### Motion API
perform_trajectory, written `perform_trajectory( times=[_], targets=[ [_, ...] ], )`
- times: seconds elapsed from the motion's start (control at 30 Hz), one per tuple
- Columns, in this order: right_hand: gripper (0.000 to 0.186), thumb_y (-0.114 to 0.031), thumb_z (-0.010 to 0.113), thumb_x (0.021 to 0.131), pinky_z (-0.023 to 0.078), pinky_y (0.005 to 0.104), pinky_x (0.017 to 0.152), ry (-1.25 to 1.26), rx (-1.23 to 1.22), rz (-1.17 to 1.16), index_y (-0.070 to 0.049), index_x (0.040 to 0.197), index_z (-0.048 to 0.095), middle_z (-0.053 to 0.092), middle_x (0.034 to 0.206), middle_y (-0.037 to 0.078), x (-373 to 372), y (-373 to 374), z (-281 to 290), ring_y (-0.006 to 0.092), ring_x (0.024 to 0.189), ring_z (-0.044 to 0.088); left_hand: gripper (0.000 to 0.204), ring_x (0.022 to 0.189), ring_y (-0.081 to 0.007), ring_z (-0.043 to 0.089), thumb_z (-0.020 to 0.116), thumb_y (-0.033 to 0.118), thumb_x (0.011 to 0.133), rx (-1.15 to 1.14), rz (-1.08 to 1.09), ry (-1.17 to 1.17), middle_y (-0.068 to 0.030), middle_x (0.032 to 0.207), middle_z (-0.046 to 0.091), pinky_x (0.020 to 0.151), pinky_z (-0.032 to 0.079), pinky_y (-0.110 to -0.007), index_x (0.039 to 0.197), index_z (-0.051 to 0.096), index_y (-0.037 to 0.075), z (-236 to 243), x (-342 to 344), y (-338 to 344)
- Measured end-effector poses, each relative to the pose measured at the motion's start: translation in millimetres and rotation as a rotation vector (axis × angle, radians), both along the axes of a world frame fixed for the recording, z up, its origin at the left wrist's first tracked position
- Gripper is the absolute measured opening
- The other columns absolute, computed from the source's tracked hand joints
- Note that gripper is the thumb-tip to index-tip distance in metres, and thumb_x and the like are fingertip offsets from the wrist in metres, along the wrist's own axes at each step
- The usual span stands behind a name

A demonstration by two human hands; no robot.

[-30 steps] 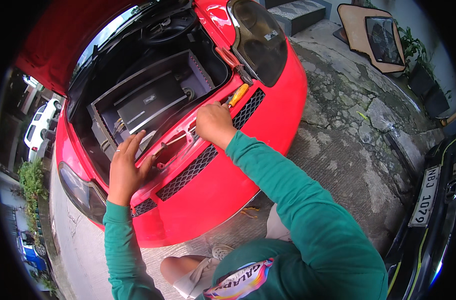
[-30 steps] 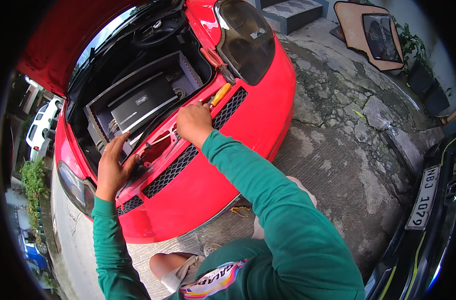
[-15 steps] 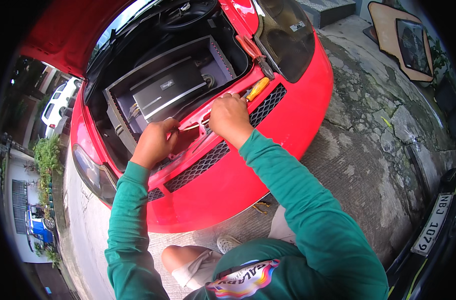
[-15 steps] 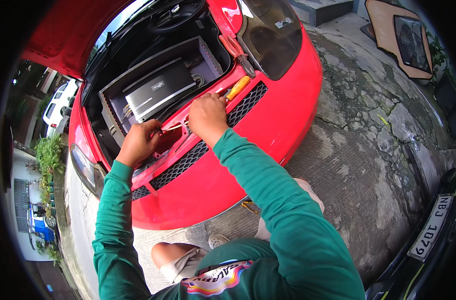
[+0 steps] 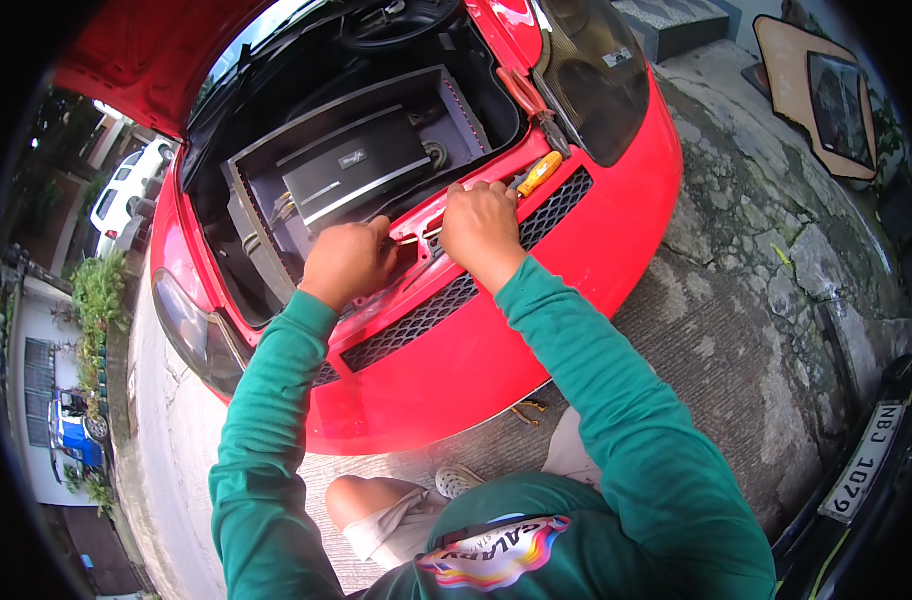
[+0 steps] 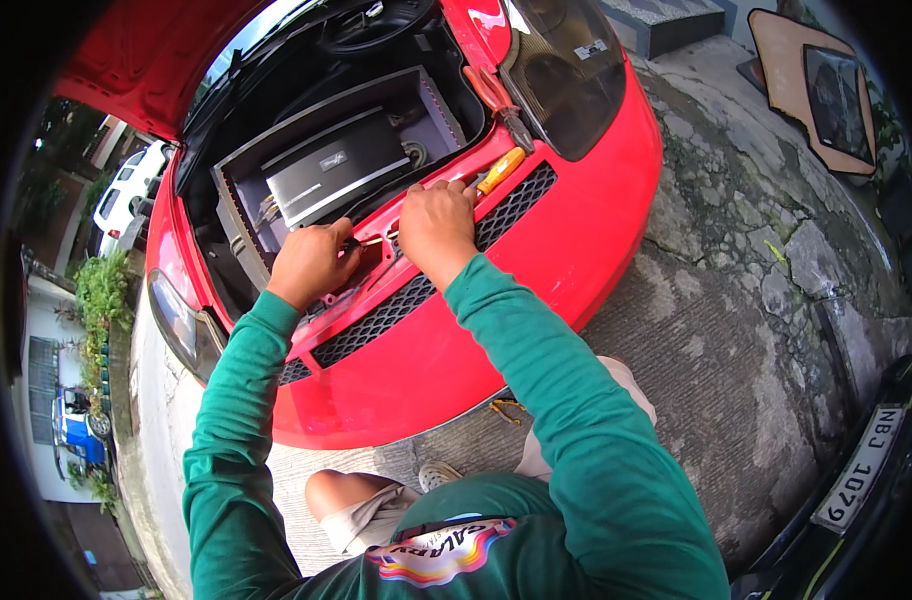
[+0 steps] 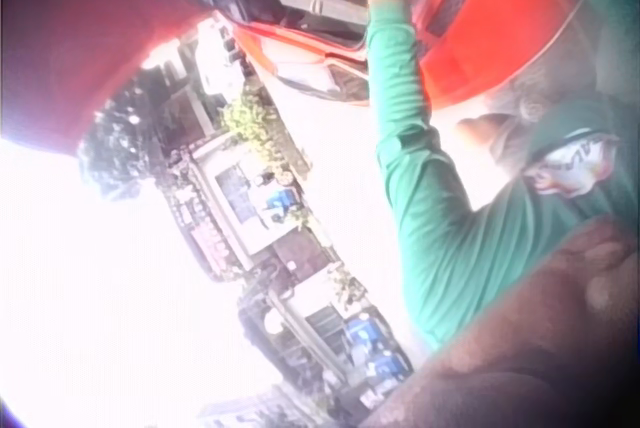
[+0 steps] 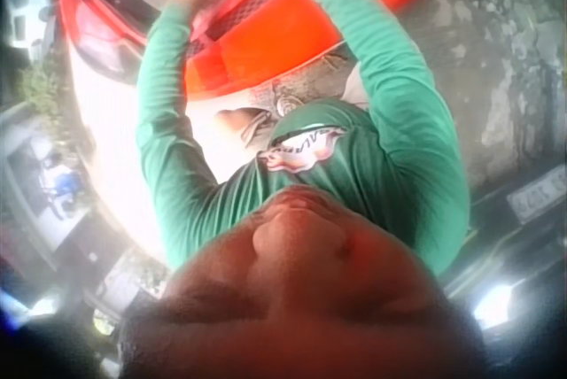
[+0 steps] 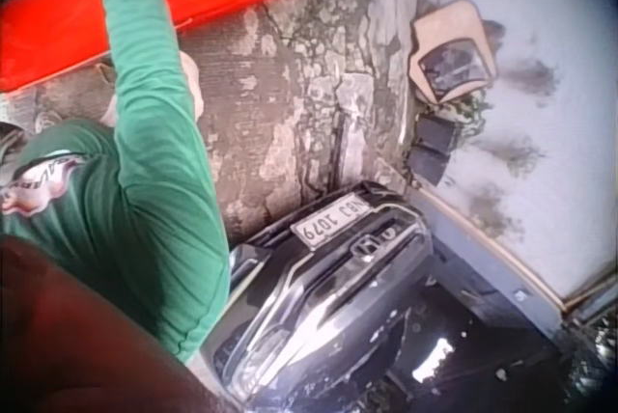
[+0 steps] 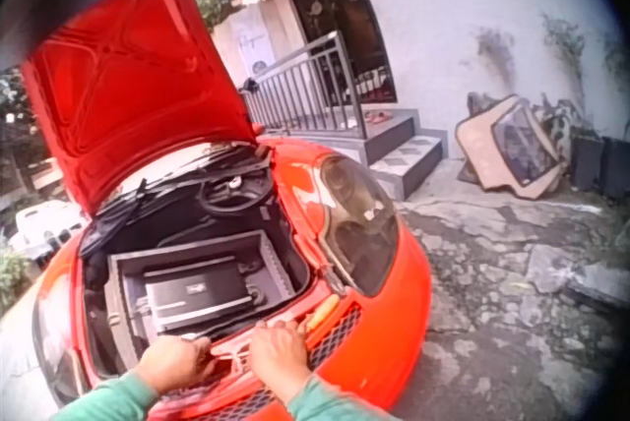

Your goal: The person works on the front bumper of a red car with the hood open. They use a thin wire to pull a cable through a hole in the bumper and then use pliers to cut the wire. Finally, they connect a black electrical component to the cable inside the bumper.

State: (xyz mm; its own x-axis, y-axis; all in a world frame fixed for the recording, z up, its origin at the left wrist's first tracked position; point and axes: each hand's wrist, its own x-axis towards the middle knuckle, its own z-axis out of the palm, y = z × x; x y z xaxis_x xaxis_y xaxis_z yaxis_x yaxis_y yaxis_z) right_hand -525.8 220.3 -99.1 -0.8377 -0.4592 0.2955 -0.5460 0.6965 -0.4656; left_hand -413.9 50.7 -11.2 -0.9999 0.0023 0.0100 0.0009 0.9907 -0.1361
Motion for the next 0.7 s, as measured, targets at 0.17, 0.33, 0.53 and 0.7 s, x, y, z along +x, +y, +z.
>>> perform_trajectory(
  times=[0.17,0.33,0.53,0.7],
  targets=[
    [0.034,-0.016,0.076,0.087,0.053,0.055,0.103,-0.046,0.059,-0.014,0.002,0.117,0.076,0.079,0.11,0.024,1,-1,1,0.0426,0.114,0.072,0.03,0.084,-0.0464,0.075,0.076,0.033,0.096,-0.039,-0.005,-0.02,-0.0214,0.083,0.076,0.079,0.06,-0.057,0.099,0.067,0.005,-13,-9,5],
    [0.03,-0.022,0.071,0.094,0.049,0.058,0.107,-0.034,0.082,-0.052,-0.003,0.116,0.079,0.08,0.113,0.021,0,-4,1,0.0395,0.119,0.07,0.029,0.089,-0.0469,0.076,0.077,0.031,0.095,0.059,0.035,-0.051,-0.0224,0.088,0.078,0.082,0.06,-0.057,0.103,0.069,0.005,-6,-7,-5],
    [0.028,-0.025,0.072,0.094,0.048,0.0566,0.107,0.004,0.12,-0.06,-0.002,0.109,0.081,0.08,0.114,0.02,4,0,6,0.0387,0.119,0.071,0.03,0.091,-0.0484,0.076,0.078,0.032,0.094,0.07,0.078,-0.047,-0.0238,0.089,0.078,0.084,0.06,-0.057,0.103,0.071,0.003,-7,-9,-1],
    [0.031,-0.025,0.071,0.094,0.049,0.0566,0.106,-0.088,0.163,0.017,-0.002,0.114,0.079,0.08,0.114,0.02,0,1,8,0.038,0.115,0.072,0.025,0.091,-0.0481,0.076,0.074,0.031,0.098,0.047,0.116,-0.083,-0.0237,0.091,0.078,0.084,0.061,-0.058,0.103,0.073,0.006,-2,-12,6]
  ],
)
